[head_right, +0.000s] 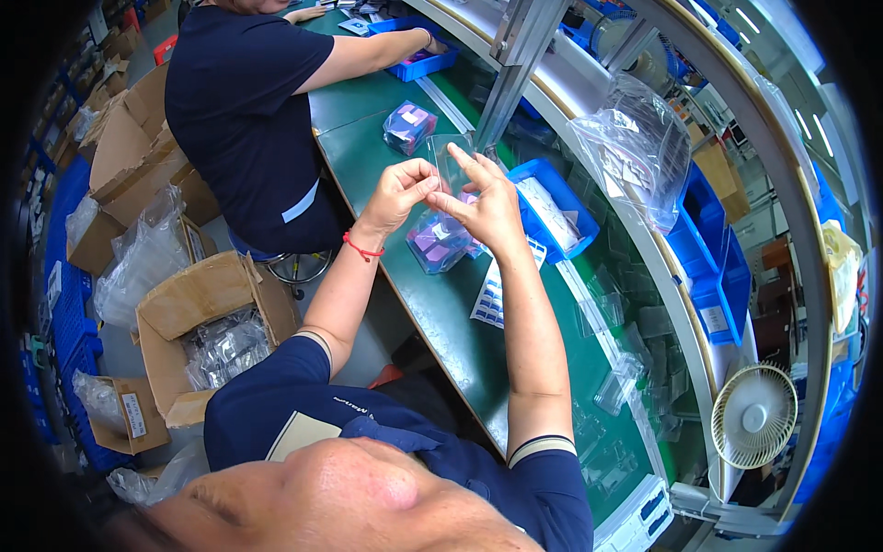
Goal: The person unpacks blue electronic components from a white plastic tray and places them into clear plastic clamshell packaging. They then pick up a small white paper insert and place it inside the packaging with the component. The person repeats this process for multiple units, arranging the finished packages on the green workbench.
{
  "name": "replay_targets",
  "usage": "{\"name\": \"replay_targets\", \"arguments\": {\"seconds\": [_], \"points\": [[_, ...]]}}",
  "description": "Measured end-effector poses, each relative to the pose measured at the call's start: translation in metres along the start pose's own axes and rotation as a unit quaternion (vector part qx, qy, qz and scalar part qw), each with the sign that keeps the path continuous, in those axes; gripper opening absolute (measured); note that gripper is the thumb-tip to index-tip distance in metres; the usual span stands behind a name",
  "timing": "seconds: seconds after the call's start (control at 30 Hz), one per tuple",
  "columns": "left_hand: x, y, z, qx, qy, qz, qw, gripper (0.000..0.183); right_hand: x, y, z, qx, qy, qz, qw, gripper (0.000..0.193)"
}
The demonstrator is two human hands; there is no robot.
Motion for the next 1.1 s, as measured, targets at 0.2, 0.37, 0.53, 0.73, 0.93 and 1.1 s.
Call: {"name": "replay_targets", "arguments": {"seconds": [0.2, 0.37, 0.53, 0.73, 0.93, 1.1], "points": [[-0.005, 0.005, -0.002, -0.003, 0.06, -0.263, 0.963, 0.007, 0.036, -0.009, 0.001, 0.017, 0.179, 0.363, 0.914, 0.057], [-0.022, -0.011, 0.0, 0.044, 0.014, -0.312, 0.949, 0.008, 0.056, -0.014, 0.001, 0.049, 0.214, 0.425, 0.878, 0.066], [-0.021, -0.009, 0.002, 0.032, 0.0, -0.278, 0.96, 0.011, 0.059, -0.009, -0.001, 0.059, 0.219, 0.423, 0.877, 0.063], [-0.026, 0.009, 0.0, 0.034, -0.02, -0.142, 0.989, 0.009, 0.042, 0.006, -0.009, 0.085, 0.092, 0.191, 0.974, 0.069], [-0.029, 0.023, -0.008, 0.035, -0.087, -0.242, 0.966, 0.011, 0.027, 0.005, -0.024, 0.122, 0.005, -0.006, 0.993, 0.069], [-0.042, 0.03, -0.008, 0.064, -0.134, -0.158, 0.976, 0.014, 0.026, 0.0, -0.045, 0.124, 0.007, -0.148, 0.981, 0.078]]}}
Point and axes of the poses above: each hand's wrist, its own z-axis towards the middle knuckle, its own y-axis out of the palm, x = y × z, the point moved 4 cm from there along z, towards the middle knuckle, and after that the axes turned 5 degrees about y, right-handed, at the moved point
